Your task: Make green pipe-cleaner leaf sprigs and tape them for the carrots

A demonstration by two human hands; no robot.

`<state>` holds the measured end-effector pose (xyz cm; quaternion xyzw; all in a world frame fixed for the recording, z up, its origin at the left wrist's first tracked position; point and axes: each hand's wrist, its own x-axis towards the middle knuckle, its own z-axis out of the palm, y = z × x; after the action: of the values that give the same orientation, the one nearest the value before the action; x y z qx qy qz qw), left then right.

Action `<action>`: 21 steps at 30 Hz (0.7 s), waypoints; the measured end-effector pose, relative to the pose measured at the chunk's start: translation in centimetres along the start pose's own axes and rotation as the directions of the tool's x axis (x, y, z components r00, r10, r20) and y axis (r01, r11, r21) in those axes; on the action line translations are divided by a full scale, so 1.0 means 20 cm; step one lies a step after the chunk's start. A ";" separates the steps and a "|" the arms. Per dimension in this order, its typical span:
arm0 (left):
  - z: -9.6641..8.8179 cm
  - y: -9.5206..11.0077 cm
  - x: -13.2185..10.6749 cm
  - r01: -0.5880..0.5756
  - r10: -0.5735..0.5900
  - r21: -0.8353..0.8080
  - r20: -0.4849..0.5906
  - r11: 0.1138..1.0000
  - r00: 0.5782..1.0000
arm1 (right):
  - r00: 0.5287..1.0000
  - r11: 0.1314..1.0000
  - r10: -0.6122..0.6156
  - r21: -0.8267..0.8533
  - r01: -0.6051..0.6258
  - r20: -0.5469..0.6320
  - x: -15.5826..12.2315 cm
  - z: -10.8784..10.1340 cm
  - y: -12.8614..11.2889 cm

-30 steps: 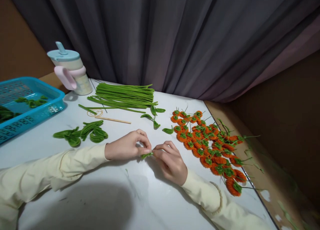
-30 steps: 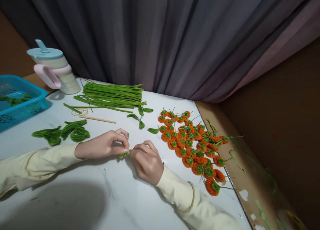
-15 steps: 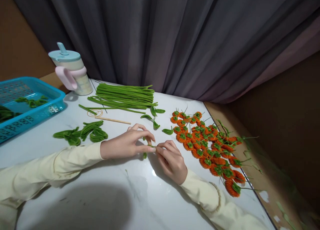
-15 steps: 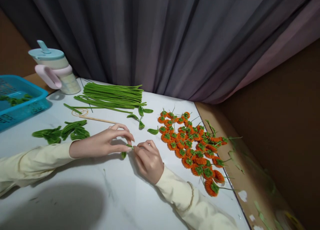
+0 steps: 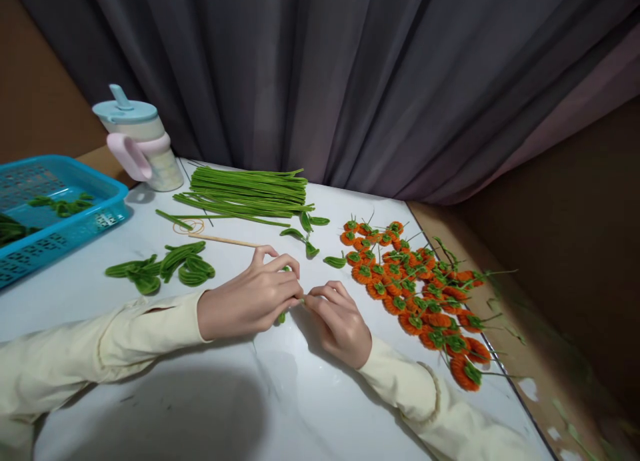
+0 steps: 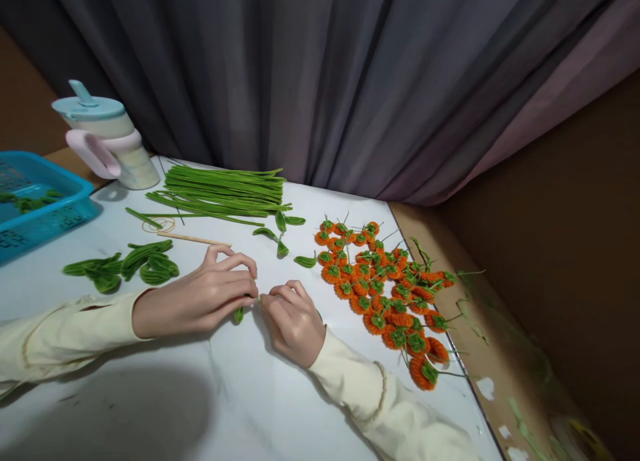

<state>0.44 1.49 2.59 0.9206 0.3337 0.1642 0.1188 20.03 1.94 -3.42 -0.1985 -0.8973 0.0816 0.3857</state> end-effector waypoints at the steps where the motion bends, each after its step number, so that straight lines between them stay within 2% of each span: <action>1: 0.00 0.00 0.00 0.007 -0.007 -0.009 0.014 1.000 1.000 | 1.000 1.000 -0.010 -0.006 0.010 0.005 0.00 0.00 0.00; 4: 0.00 -0.02 0.01 0.106 -0.094 -0.135 0.091 0.985 0.991 | 0.998 0.997 -0.056 -0.045 0.057 0.016 -0.01 0.01 0.00; 7: 0.00 -0.05 0.03 0.290 -0.234 -0.322 0.201 0.901 0.951 | 0.995 0.988 -0.099 -0.119 0.101 0.019 -0.01 0.01 0.00; 10: 0.00 -0.08 0.05 0.454 -0.297 -0.540 0.356 0.709 0.886 | 0.987 0.965 -0.157 -0.208 0.158 0.020 -0.01 0.01 0.00; 12: 0.00 -0.10 0.05 0.552 -0.297 -0.657 0.467 0.514 0.833 | 0.979 0.944 -0.202 -0.262 0.201 0.027 -0.01 0.01 0.00; 15: 0.02 -0.12 0.06 0.634 -0.264 -0.733 0.579 0.247 0.772 | 0.964 0.909 -0.261 -0.322 0.263 0.051 -0.01 0.00 0.00; 17: 0.04 -0.14 0.06 0.657 -0.240 -0.740 0.618 0.142 0.748 | 0.956 0.894 -0.288 -0.340 0.291 0.062 -0.01 0.00 0.00; 21: 0.05 -0.15 0.06 0.683 -0.217 -0.729 0.661 0.042 0.718 | 0.950 0.882 -0.307 -0.358 0.307 0.057 -0.01 -0.01 0.00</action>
<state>0.06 4.39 0.93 0.4918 0.4067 0.1046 0.7627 20.21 1.83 -3.41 -0.1219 -0.9167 -0.1472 0.3509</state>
